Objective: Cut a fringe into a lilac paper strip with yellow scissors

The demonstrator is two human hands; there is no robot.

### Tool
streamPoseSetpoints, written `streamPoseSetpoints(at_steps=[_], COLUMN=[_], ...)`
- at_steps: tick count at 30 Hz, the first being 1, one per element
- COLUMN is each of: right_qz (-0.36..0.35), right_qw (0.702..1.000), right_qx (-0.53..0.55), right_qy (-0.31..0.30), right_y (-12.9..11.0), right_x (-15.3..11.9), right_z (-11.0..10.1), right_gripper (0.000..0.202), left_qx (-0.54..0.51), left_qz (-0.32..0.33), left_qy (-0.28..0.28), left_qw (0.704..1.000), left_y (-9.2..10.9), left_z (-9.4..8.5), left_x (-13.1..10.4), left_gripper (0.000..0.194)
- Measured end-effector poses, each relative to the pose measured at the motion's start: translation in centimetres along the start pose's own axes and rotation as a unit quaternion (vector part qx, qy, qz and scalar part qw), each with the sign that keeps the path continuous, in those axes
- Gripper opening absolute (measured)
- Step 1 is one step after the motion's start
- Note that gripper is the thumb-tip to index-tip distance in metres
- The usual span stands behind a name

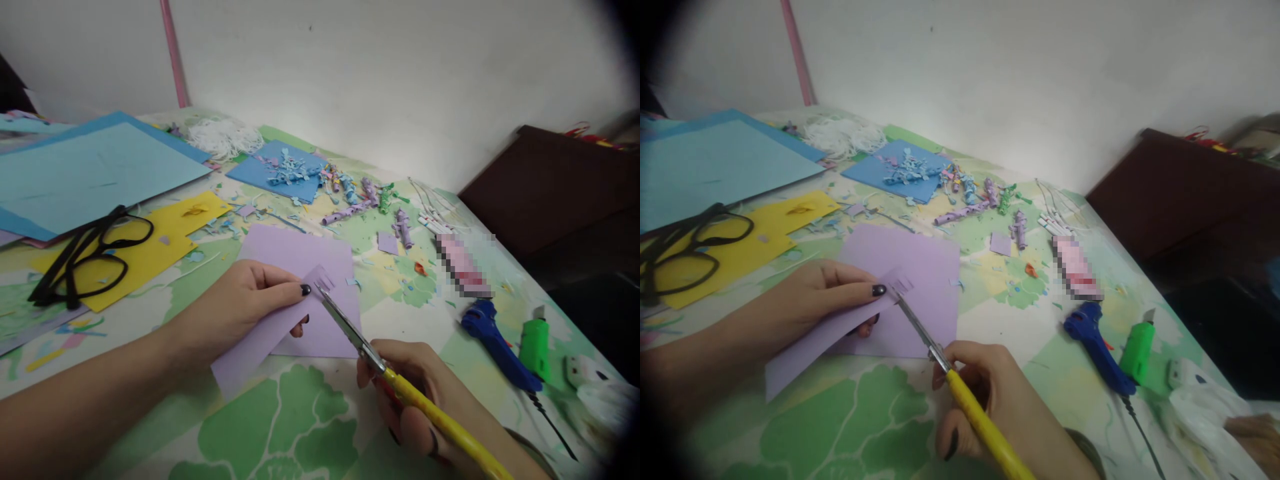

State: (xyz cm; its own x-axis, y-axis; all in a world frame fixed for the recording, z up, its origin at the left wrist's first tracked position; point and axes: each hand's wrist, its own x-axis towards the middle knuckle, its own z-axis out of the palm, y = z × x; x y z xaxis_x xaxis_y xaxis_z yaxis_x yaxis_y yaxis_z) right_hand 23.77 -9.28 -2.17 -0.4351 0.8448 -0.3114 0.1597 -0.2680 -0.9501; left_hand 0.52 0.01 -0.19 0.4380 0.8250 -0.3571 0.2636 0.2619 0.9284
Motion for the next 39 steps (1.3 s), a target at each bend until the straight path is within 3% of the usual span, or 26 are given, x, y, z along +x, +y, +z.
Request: streamPoseSetpoints(at_steps=[13, 22, 33, 39], right_qz=[0.020, 0.011, 0.059, 0.038], right_qw=[0.997, 0.998, 0.997, 0.998], right_qx=[0.020, -0.007, 0.031, 0.020], right_qy=[0.072, 0.054, 0.049, 0.051], right_y=[0.5, 0.1, -0.4, -0.6], right_x=[0.2, 0.4, 0.6, 0.5], right_z=[0.6, 0.3, 0.6, 0.7], right_gripper=[0.055, 0.067, 0.059, 0.055], left_qx=[0.008, -0.001, 0.000, -0.021], left_qz=[-0.012, -0.027, -0.021, -0.008], left_qy=[0.005, -0.001, -0.007, -0.010], left_qw=[1.000, 1.000, 1.000, 1.000], left_y=[0.1, 0.0, 0.0, -0.4], left_z=[0.0, 0.0, -0.1, -0.1], left_x=[-0.1, -0.2, 0.0, 0.2], left_gripper=[0.034, 0.035, 0.034, 0.034])
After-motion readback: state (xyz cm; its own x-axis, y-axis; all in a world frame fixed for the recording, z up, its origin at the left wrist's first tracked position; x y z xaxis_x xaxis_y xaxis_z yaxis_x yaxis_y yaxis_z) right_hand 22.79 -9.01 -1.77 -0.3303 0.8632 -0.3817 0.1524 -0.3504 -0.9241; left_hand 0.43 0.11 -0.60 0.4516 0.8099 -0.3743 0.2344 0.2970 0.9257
